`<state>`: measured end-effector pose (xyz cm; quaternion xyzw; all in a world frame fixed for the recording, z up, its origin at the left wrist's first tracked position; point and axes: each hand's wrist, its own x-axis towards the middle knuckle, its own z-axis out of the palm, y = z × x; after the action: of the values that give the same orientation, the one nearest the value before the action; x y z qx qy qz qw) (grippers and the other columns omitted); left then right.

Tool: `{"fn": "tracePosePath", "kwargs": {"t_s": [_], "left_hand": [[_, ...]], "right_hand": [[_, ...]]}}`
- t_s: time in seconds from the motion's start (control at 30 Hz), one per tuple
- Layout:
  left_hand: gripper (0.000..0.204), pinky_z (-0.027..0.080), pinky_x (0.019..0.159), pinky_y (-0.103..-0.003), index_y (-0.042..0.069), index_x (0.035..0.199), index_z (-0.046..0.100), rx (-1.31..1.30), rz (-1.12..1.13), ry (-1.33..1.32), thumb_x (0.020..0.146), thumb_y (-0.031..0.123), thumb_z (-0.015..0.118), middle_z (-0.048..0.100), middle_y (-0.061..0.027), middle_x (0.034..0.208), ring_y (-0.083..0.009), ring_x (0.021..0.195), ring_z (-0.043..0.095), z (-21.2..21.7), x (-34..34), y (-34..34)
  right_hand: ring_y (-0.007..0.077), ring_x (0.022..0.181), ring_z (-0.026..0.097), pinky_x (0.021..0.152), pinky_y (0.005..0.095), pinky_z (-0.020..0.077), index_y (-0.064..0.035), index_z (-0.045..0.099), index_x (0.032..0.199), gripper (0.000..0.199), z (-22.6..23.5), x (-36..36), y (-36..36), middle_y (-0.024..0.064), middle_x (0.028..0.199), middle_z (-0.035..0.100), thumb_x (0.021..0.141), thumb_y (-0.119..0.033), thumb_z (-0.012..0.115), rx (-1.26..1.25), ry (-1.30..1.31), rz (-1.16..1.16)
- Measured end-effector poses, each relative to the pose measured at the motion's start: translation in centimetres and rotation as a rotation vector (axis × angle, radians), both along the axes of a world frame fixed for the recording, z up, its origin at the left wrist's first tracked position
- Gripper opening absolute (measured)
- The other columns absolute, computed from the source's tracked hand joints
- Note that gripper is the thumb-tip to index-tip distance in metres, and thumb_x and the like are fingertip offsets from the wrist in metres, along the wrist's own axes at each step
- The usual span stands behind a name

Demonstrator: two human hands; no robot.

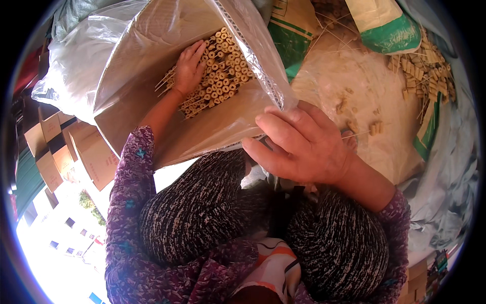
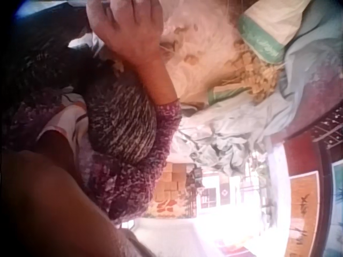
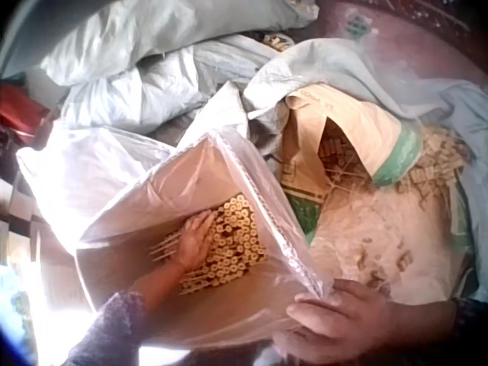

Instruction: The person threads small wooden rings onto thin sticks and then places the assembled skewers into a cardboard box.

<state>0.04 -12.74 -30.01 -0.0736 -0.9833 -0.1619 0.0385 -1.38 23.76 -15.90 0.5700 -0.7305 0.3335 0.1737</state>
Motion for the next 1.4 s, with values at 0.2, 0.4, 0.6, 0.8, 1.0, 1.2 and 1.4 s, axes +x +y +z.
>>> {"fn": "tracePosePath", "kwargs": {"t_s": [0.2, 0.4, 0.6, 0.8, 1.0, 1.2, 1.4], "left_hand": [[0.054, 0.035, 0.104, -0.043, 0.005, 0.136, 0.048, -0.182, -0.056, 0.158, 0.083, 0.008, 0.057, 0.044, -0.0101, 0.141, -0.0299, 0.125, 0.042, -0.3, 0.5, 0.3], [0.051, 0.035, 0.103, -0.041, 0.007, 0.133, 0.051, -0.319, -0.035, 0.139, 0.083, 0.012, 0.056, 0.046, -0.0075, 0.14, -0.0277, 0.126, 0.042, -0.1, 0.8, 0.8], [0.052, 0.034, 0.105, -0.041, 0.007, 0.132, 0.053, -0.026, 0.115, 0.138, 0.08, 0.006, 0.057, 0.048, -0.0077, 0.137, -0.0306, 0.123, 0.044, 0.3, 1.3, 1.5], [0.051, 0.034, 0.105, -0.038, 0.007, 0.134, 0.051, 0.11, 0.106, 0.154, 0.083, 0.003, 0.055, 0.049, -0.0101, 0.135, -0.0312, 0.119, 0.046, -0.1, 0.8, 1.3], [0.049, 0.039, 0.102, -0.04, 0.006, 0.13, 0.054, -0.194, 0.116, 0.111, 0.081, 0.005, 0.057, 0.052, -0.0092, 0.131, -0.0312, 0.114, 0.049, -0.5, 0.3, 1.4], [0.053, 0.04, 0.099, -0.041, 0.007, 0.131, 0.053, -0.382, 0.065, 0.078, 0.078, 0.005, 0.058, 0.052, -0.0081, 0.131, -0.0289, 0.111, 0.051, 0.3, 0.0, 2.1], [0.059, 0.042, 0.098, -0.044, 0.006, 0.131, 0.052, -0.676, -0.007, -0.092, 0.073, 0.007, 0.062, 0.05, -0.0062, 0.134, -0.027, 0.106, 0.052, 3.7, -0.4, 3.7]], "right_hand": [[0.0199, 0.087, 0.059, 0.067, 0.0327, 0.051, -0.0167, 0.061, 0.104, 0.034, 0.1, 0.2, 0.1, 0.005, 0.104, 0.055, 0.071, -0.01, 0.066, 0.014, -0.003, 0.007], [0.0194, 0.084, 0.059, 0.065, 0.031, 0.0522, -0.0177, 0.061, 0.105, 0.033, 0.2, 0.1, 0.1, 0.0056, 0.104, 0.057, 0.073, -0.011, 0.066, 0.017, 0.007, 0.022], [0.0183, 0.08, 0.057, 0.068, 0.0318, 0.0536, -0.0188, 0.06, 0.107, 0.032, -0.2, 0.4, 0.9, 0.0065, 0.104, 0.058, 0.076, -0.015, 0.066, 0.03, 0.042, 0.033], [0.0177, 0.081, 0.056, 0.068, 0.0318, 0.0522, -0.0176, 0.06, 0.106, 0.032, -0.2, 0.3, 0.5, 0.0059, 0.102, 0.057, 0.074, -0.012, 0.065, 0.011, -0.001, 0.02], [0.0176, 0.083, 0.057, 0.066, 0.0316, 0.0514, -0.0165, 0.06, 0.105, 0.032, -0.2, 0.3, 0.2, 0.0049, 0.101, 0.056, 0.074, -0.009, 0.064, -0.013, -0.009, 0.002], [0.0181, 0.085, 0.058, 0.068, 0.0314, 0.0525, -0.0158, 0.059, 0.107, 0.034, -0.4, 0.4, 0.5, 0.0047, 0.104, 0.057, 0.074, -0.012, 0.067, -0.001, 0.007, 0.001], [0.0179, 0.087, 0.058, 0.07, 0.0313, 0.0532, -0.016, 0.059, 0.107, 0.032, -0.7, 0.4, 0.6, 0.0044, 0.104, 0.057, 0.076, -0.013, 0.067, -0.014, 0.001, 0.012]]}}
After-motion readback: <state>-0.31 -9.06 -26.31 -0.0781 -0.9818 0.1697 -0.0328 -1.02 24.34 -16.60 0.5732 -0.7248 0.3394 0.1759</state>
